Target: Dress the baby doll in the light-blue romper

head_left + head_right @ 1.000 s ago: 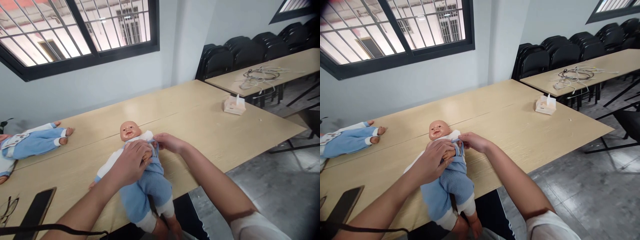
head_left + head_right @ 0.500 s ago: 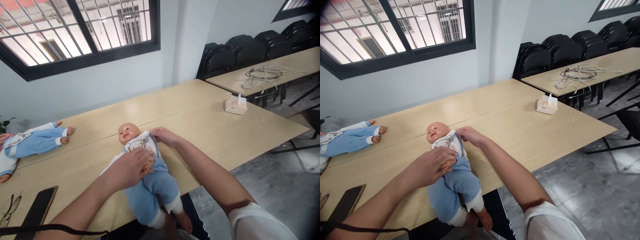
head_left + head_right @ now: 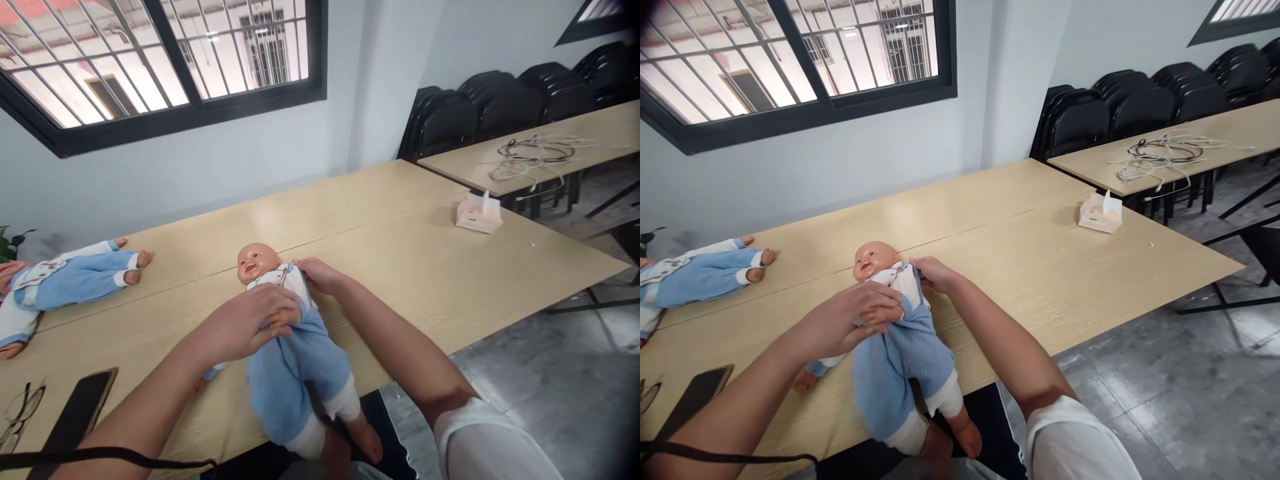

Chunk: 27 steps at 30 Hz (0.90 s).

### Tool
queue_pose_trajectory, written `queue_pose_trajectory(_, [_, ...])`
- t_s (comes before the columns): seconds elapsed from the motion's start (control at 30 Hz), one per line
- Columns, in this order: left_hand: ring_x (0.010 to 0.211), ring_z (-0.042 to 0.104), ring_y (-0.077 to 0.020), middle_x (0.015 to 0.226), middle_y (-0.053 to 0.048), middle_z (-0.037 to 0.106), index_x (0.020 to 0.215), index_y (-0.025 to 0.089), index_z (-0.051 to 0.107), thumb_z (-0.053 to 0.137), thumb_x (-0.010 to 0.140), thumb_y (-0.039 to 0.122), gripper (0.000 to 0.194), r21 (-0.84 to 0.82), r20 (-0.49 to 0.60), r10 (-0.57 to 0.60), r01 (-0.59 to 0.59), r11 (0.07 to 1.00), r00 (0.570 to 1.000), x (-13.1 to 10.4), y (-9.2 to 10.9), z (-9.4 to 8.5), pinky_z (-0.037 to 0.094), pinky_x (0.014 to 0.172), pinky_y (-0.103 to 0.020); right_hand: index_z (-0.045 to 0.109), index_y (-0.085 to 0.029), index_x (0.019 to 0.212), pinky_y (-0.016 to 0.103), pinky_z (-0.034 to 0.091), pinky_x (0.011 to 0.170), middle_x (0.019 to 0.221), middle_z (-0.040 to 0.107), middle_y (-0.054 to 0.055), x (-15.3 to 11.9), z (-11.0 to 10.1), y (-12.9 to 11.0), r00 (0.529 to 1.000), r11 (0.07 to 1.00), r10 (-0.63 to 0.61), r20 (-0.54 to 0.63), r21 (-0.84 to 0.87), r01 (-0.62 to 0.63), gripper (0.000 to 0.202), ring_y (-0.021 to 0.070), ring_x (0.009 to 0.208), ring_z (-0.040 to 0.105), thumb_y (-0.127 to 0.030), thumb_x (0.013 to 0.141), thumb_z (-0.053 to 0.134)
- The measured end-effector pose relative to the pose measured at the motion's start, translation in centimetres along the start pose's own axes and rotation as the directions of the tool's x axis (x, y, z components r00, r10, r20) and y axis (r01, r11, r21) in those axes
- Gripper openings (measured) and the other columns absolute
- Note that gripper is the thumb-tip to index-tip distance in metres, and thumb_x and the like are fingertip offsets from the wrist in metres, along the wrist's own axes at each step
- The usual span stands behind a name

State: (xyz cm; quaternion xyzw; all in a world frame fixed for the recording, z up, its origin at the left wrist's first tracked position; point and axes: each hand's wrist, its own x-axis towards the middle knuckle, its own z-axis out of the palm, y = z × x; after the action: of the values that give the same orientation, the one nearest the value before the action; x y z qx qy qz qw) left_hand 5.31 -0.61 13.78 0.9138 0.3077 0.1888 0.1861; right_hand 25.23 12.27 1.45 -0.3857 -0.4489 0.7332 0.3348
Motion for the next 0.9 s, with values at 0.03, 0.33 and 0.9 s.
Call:
queue_pose_trajectory(0.03, [0.124,0.065,-0.0231,0.132,-0.003,0.071,0.126,0.03,0.059,0.063,0.099,0.031,0.028,0.014,-0.052,-0.017,0.018,1.0,0.998,-0.2,-0.4,-0.2,0.054,0.105,-0.041,0.058,-0.018,0.072,0.024,0.028,0.05,0.057,0.051,-0.005,-0.2,0.0,0.2,1.0,1.0,-0.005,0.005,0.006,0.005,0.033,0.0095,0.052,0.038,-0.046,0.083,0.072])
queue_pose_trajectory(0.33, [0.111,0.069,-0.0277,0.119,-0.006,0.074,0.118,0.025,0.065,0.065,0.095,0.045,0.03,-0.133,-0.5,-0.343,0.32,0.938,0.795,1.7,-1.0,3.8,0.054,0.097,-0.044,0.068,-0.018,0.082,0.03,0.048,0.077,0.084,0.072,0.004,-2.4,1.6,0.2,0.954,0.961,-0.27,-0.127,0.016,0.274,0.03,0.019,0.086,0.061,-0.047,0.09,0.062])
queue_pose_trajectory(0.9, [0.115,0.071,-0.0254,0.11,-0.001,0.075,0.106,0.028,0.058,0.072,0.076,0.012,0.037,-0.183,-0.117,-0.092,0.069,0.981,0.989,3.6,-0.5,5.5,0.056,0.09,-0.039,0.057,-0.02,0.076,0.025,0.033,0.052,0.061,0.051,-0.005,-0.1,1.4,0.0,0.962,0.961,-0.269,-0.043,-0.076,0.265,0.032,0.0107,0.054,0.041,-0.049,0.088,0.059])
